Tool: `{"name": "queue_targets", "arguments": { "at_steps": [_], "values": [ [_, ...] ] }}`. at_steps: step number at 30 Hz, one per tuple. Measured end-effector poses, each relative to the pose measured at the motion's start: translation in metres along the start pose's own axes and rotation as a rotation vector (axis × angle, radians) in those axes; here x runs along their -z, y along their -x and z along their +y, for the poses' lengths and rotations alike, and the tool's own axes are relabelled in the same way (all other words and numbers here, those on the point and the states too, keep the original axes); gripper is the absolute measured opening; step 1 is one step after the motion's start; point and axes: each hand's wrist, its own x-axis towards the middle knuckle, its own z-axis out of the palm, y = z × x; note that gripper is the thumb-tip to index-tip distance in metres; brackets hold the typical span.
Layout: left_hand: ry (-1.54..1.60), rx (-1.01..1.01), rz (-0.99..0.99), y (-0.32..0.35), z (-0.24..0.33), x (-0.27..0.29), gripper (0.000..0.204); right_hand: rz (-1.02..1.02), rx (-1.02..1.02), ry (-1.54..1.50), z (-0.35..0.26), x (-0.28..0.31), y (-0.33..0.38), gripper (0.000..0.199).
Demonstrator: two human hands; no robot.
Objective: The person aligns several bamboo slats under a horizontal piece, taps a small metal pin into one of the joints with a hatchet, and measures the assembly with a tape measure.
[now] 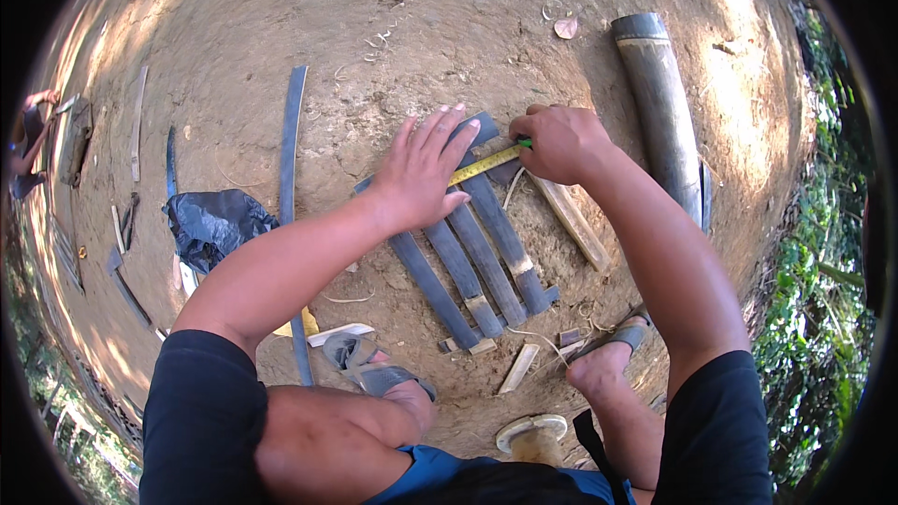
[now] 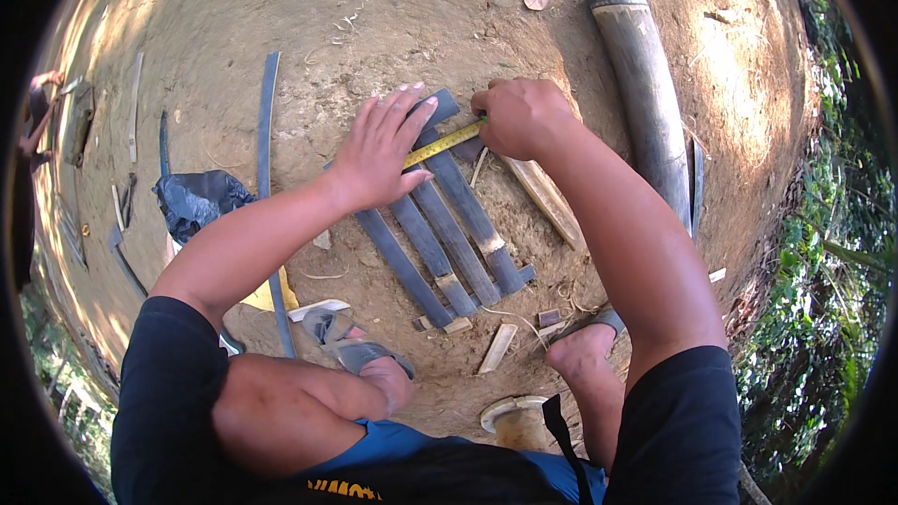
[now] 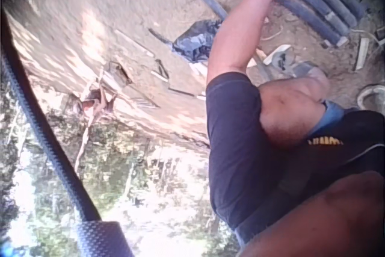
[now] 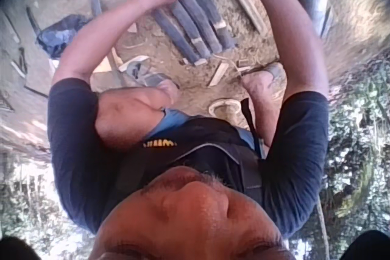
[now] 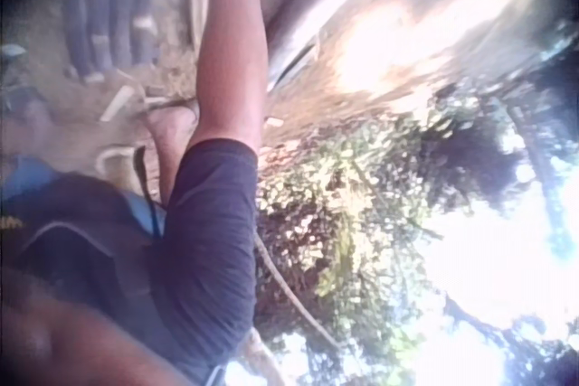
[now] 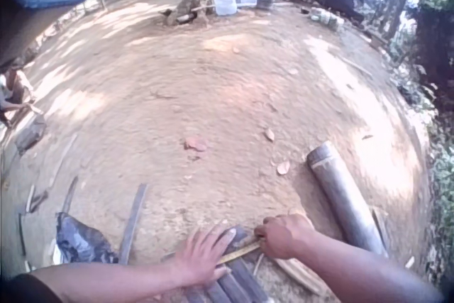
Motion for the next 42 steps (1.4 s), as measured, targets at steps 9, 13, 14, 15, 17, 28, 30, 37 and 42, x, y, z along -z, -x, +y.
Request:
{"name": "queue_targets", "arguments": {
  "at_steps": [9, 13, 14, 15, 17, 28, 30, 37, 42],
  "values": [
    [-0.085, -0.014, -0.142, -0.014, -0.01, -0.017, 0.103, -0.04, -0.007, 0.009, -0.002, 0.004, -0.003, 0.039],
    [-0.091, -0.01, -0.186, -0.017, -0.008, -0.012, 0.108, -0.061, -0.017, 0.011, -0.004, 0.007, -0.004, 0.038],
    [-0.094, -0.005, -0.203, -0.018, -0.007, -0.01, 0.109, -0.067, -0.019, 0.012, -0.004, 0.007, -0.004, 0.038],
    [-0.097, -0.009, -0.205, -0.017, -0.007, -0.009, 0.11, -0.067, -0.017, 0.014, -0.004, 0.008, -0.005, 0.038],
    [-0.103, -0.018, -0.21, -0.016, -0.008, -0.008, 0.112, -0.068, -0.012, 0.018, -0.003, 0.007, -0.005, 0.038],
    [-0.105, -0.006, -0.248, -0.016, -0.007, -0.004, 0.109, -0.085, -0.024, 0.022, -0.001, 0.004, -0.01, 0.035],
    [-0.112, -0.007, -0.252, -0.016, -0.007, -0.004, 0.109, -0.088, -0.03, 0.025, -0.002, 0.004, -0.009, 0.035],
    [-0.127, -0.016, -0.256, -0.015, -0.008, -0.004, 0.108, -0.092, -0.041, 0.007, -0.003, 0.007, -0.008, 0.036],
    [-0.069, -0.003, -0.202, -0.012, -0.009, -0.009, 0.107, -0.06, -0.029, 0.013, -0.001, 0.003, -0.008, 0.035]
  ]
}}
